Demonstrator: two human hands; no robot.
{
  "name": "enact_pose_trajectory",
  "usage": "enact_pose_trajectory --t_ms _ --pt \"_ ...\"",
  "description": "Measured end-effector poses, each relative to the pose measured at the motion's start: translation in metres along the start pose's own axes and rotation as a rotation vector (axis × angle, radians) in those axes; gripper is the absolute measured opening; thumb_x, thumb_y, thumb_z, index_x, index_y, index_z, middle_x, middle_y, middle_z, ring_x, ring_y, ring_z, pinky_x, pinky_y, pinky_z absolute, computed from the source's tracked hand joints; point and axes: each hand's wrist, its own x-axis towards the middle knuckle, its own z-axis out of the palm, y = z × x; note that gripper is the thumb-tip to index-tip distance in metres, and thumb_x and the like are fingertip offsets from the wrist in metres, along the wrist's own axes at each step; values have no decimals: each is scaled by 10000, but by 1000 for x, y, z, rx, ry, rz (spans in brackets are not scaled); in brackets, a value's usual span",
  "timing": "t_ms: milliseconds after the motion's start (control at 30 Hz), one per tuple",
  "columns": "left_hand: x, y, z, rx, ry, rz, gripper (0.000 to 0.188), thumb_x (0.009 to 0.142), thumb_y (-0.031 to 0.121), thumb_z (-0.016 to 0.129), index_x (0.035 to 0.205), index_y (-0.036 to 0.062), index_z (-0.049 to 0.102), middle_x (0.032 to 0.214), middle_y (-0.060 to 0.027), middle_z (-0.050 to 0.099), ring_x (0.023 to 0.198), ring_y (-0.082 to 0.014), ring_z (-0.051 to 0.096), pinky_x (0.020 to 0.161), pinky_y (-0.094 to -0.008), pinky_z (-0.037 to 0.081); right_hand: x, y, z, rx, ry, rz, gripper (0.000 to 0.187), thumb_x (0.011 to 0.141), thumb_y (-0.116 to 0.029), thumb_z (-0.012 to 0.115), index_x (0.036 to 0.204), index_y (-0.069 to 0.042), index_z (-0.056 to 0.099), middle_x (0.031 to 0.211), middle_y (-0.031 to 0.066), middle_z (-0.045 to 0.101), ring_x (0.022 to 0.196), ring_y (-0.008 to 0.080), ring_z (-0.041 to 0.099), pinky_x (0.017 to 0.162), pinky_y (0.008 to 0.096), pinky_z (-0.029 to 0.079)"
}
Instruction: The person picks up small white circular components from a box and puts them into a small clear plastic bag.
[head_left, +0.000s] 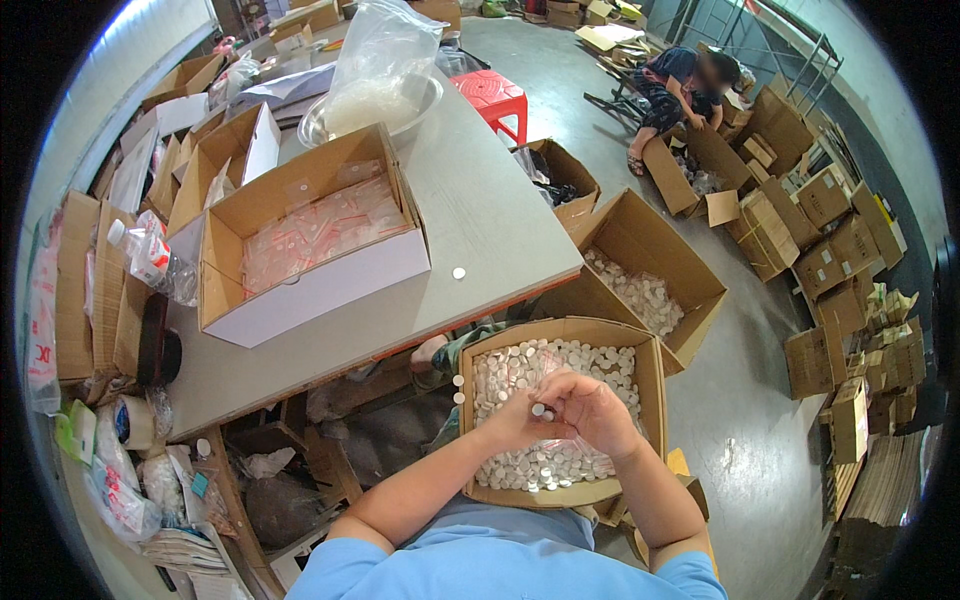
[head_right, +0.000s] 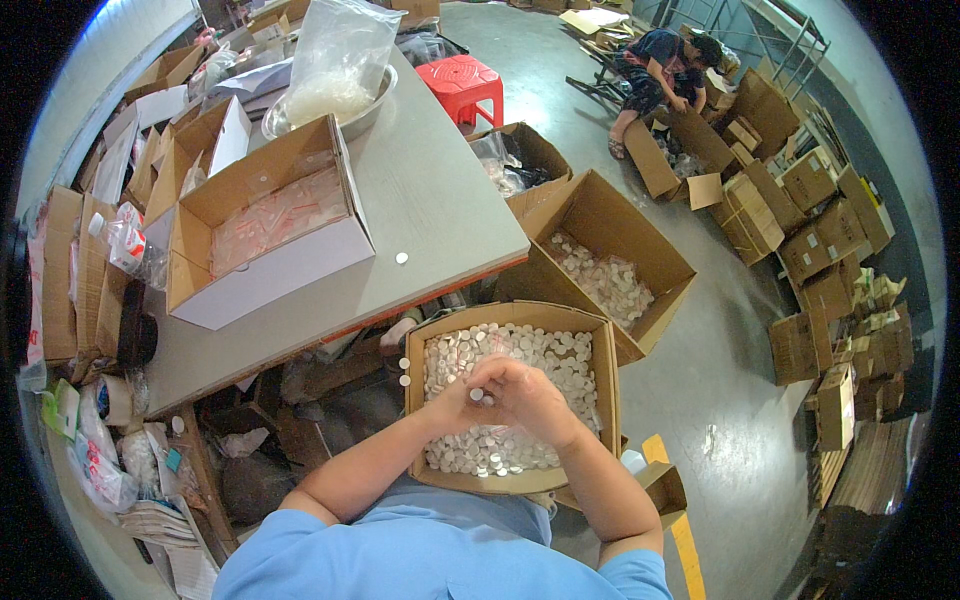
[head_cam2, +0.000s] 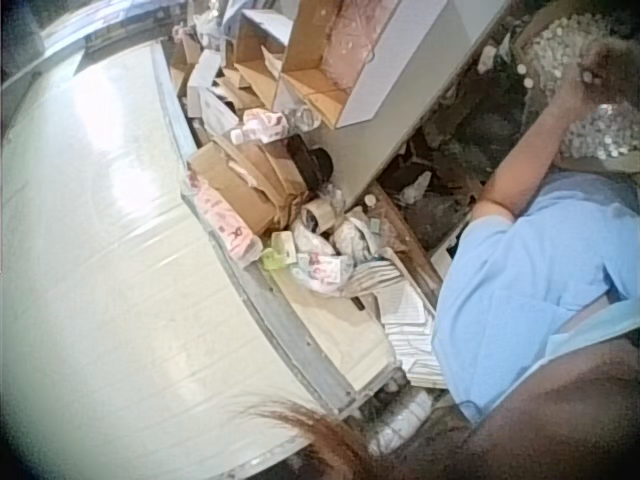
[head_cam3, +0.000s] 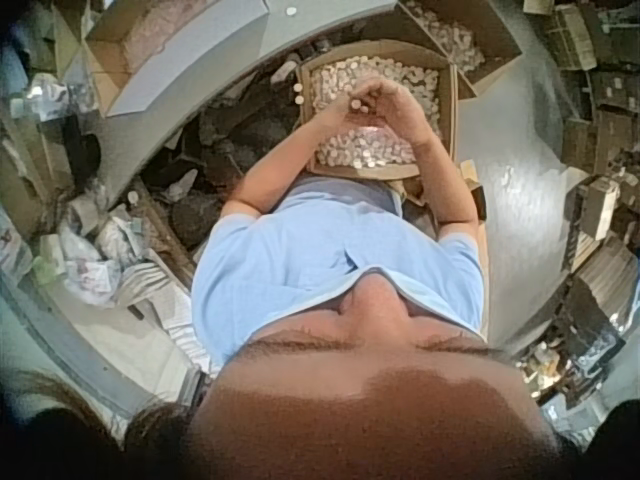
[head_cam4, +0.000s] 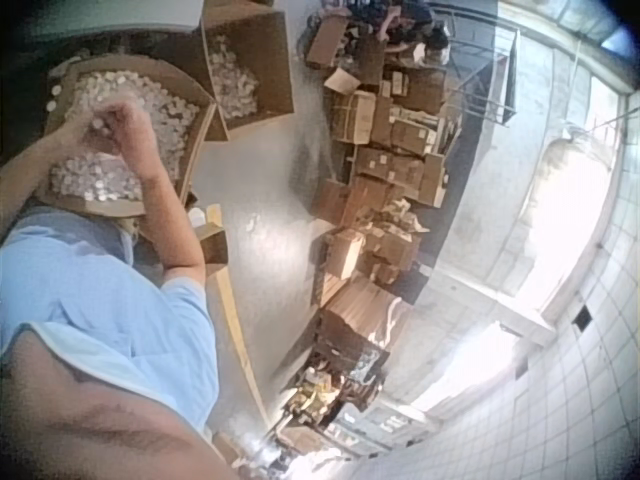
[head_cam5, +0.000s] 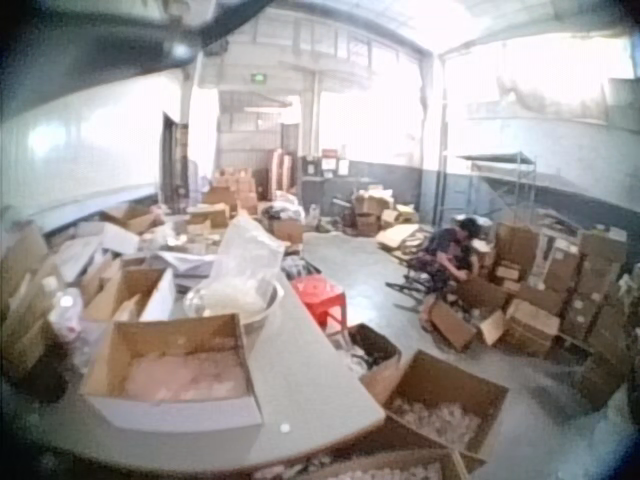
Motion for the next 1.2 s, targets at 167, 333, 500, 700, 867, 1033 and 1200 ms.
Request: enact_pose_trajectory --t_ms 167,333,500,700,867,1033,1200 --pt "2 -2 -4 38 -71 -94 403 754 82 755 1109 74 565 1044 -34 582 982 -136 563 812 -295 490 5 -27 6 -646 -37 12 425 933 -377 459 974 13 625 1139 128 527 1062 208 490 923 355 396" --pt "0 -3 -4 -118 -50 41 342 751 69 753 1063 77 614 1038 -10 598 1009 -119 563 835 -291 486 9 -28 4 -1153 -137 -114 209 908 -172 505 940 -13 637 1102 116 549 990 226 547 870 348 435" --pt "0 11 -8 -252 -72 -70 210 757 76 746 904 72 596 863 28 574 837 -74 534 710 -245 444 2 -28 -6 -815 -42 32 134 866 -27 511 934 -7 625 1075 109 561 981 224 558 855 335 445" --pt "-1 12 -8 -260 -48 -19 259 788 208 755 773 72 534 716 51 511 673 -52 451 602 -219 370 2 -29 -18 -1016 110 -20 158 817 -31 562 965 -16 613 1027 141 589 932 295 585 822 371 471" --pt "2 3 -7 -497 68 14 294 851 319 688 818 79 523 739 32 524 679 -59 459 610 -205 375 2 -3 -38 -1382 126 94 159 758 -17 621 916 -23 627 951 148 606 901 319 593 755 374 489" --pt "5 6 -11 -594 113 18 294 852 305 691 791 91 498 760 17 522 685 -72 462 644 -200 383 -3 18 -42 -1499 67 58 130 721 -58 650 838 -22 608 851 129 609 799 327 594 703 403 491" --pt "3 12 -8 -171 136 37 272 796 225 745 795 94 507 761 34 518 658 -51 487 586 -197 445 3 -5 -34 -1339 211 201 139 789 -72 628 919 -29 652 867 143 655 796 310 640 714 364 515"
